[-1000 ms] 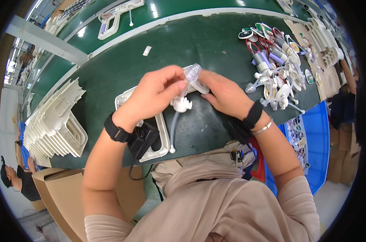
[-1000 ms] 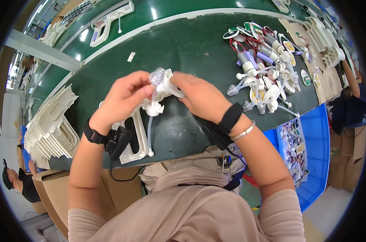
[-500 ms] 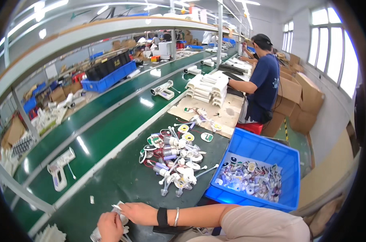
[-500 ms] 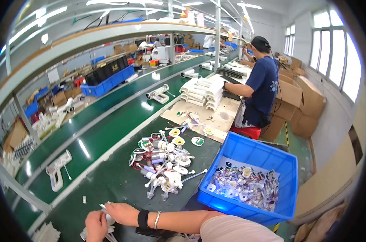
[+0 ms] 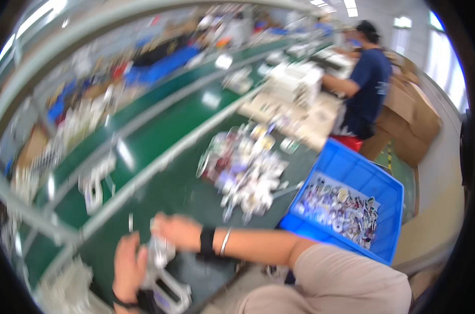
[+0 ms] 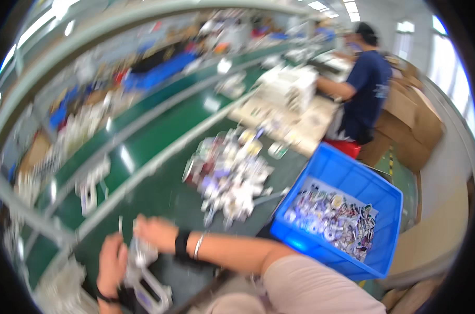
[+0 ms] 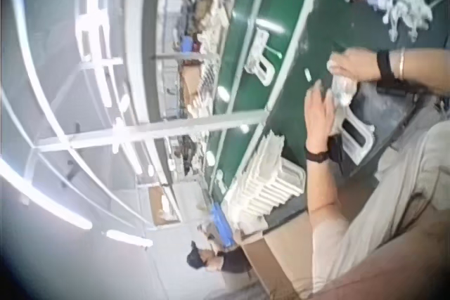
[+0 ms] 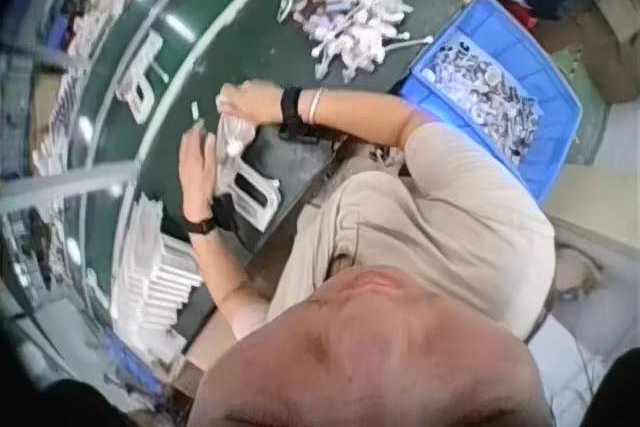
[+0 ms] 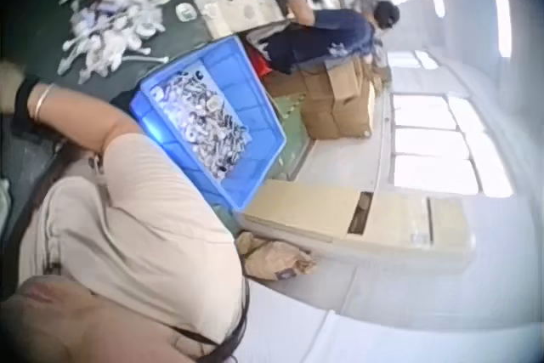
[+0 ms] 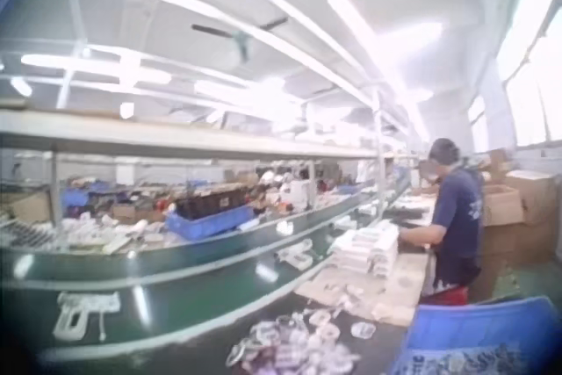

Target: Assemble internal electronic components, wiring, and motor into a plastic housing on a factory production line.

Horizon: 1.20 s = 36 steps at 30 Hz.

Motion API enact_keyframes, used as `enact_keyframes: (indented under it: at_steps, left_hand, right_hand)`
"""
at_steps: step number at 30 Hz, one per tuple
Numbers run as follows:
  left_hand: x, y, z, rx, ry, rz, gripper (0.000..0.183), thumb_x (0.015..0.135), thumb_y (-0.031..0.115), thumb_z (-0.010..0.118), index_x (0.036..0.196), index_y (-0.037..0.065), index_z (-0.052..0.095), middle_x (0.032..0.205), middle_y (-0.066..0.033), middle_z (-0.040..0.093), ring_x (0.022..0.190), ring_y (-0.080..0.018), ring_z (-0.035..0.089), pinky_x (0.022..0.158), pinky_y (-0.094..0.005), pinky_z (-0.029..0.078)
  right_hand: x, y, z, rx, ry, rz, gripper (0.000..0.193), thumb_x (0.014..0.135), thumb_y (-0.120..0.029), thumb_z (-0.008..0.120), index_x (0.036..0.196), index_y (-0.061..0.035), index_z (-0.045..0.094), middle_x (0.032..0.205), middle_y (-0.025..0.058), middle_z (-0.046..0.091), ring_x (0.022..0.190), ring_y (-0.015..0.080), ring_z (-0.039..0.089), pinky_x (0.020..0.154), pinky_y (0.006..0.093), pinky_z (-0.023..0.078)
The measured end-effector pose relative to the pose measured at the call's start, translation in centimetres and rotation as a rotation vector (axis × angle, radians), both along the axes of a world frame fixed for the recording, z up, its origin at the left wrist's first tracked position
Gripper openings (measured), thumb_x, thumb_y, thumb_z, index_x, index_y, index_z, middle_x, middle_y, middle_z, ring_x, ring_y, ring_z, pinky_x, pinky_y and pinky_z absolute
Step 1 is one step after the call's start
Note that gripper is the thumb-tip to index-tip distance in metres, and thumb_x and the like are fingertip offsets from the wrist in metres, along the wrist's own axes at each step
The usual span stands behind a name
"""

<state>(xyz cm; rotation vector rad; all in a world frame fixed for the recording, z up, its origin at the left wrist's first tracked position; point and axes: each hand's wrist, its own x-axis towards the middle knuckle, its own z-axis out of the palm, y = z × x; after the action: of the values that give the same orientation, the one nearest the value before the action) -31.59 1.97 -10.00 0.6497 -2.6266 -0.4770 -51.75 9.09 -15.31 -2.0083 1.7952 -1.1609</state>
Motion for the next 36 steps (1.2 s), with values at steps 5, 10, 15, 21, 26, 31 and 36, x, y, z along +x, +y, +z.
enact_keyframes:
  at_steps: [5,10,15,21,26,31,36]
  left_hand:
    - [3.2,-0.1,-2.2,-0.12,-0.311,0.08,0.072,0.078,0.039,0.071,0.134,0.002,0.045,0.127,-0.0189,0.053,0.116,-0.0379,0.05,0.101,-0.045,0.037]
    - [3.4,0.9,-4.6,-0.11,-0.327,0.151,0.076,0.075,0.044,0.072,0.133,0.002,0.047,0.126,-0.0152,0.055,0.113,-0.0334,0.053,0.099,-0.0432,0.04]
    - [3.7,2.1,-5.2,-0.125,-0.292,0.203,0.073,0.075,0.045,0.071,0.13,0.002,0.05,0.124,-0.0136,0.056,0.11,-0.0319,0.055,0.094,-0.0425,0.043]
    - [3.5,2.8,-5.5,-0.152,-0.243,0.232,0.072,0.073,0.044,0.072,0.127,0.0,0.053,0.123,-0.0134,0.057,0.108,-0.0308,0.056,0.09,-0.0415,0.045]
    - [3.0,2.4,-5.7,-0.16,-0.211,0.222,0.072,0.072,0.043,0.073,0.126,0.0,0.053,0.122,-0.0133,0.057,0.107,-0.0305,0.056,0.089,-0.041,0.046]
    - [3.2,2.7,-5.5,-0.154,-0.212,0.233,0.074,0.069,0.044,0.073,0.125,0.0,0.053,0.121,-0.0131,0.057,0.107,-0.0306,0.056,0.088,-0.041,0.046]
    - [3.0,3.3,-5.3,-0.16,-0.26,0.23,0.075,0.068,0.043,0.074,0.126,0.0,0.052,0.121,-0.0131,0.057,0.107,-0.0307,0.056,0.087,-0.0413,0.046]
  right_hand:
    - [-3.1,-0.6,2.6,0.197,0.267,-0.178,0.036,0.091,-0.039,0.056,0.085,-0.0033,0.061,0.071,0.0179,0.064,0.067,0.0346,0.065,0.061,0.0454,0.052]
    - [-5.0,-3.0,2.4,0.45,0.031,0.072,0.045,0.092,-0.037,0.057,0.079,0.0051,0.063,0.065,0.0177,0.064,0.054,0.0278,0.065,0.054,0.037,0.051]
    - [-4.2,-1.7,2.9,0.568,0.024,0.058,0.046,0.091,-0.037,0.059,0.081,0.0076,0.063,0.061,0.0136,0.063,0.048,0.0191,0.063,0.051,0.0306,0.05]
    - [-4.0,-0.9,2.4,0.555,0.03,-0.026,0.037,0.091,-0.031,0.062,0.09,0.0059,0.064,0.065,0.0089,0.064,0.046,0.0119,0.058,0.044,0.0259,0.043]
    - [-4.8,-0.5,1.7,0.39,0.064,-0.075,0.036,0.09,-0.031,0.063,0.091,0.0054,0.065,0.065,0.0092,0.064,0.049,0.0127,0.059,0.046,0.0266,0.043]
    - [-3.9,-0.5,0.9,0.363,0.21,-0.069,0.037,0.09,-0.032,0.062,0.085,0.0042,0.062,0.063,0.0168,0.061,0.06,0.0283,0.061,0.056,0.038,0.047]
    - [-2.5,0.7,-1.0,0.434,0.387,-0.192,0.037,0.094,-0.034,0.053,0.085,0.0025,0.054,0.061,0.0228,0.061,0.061,0.043,0.061,0.059,0.0485,0.051]
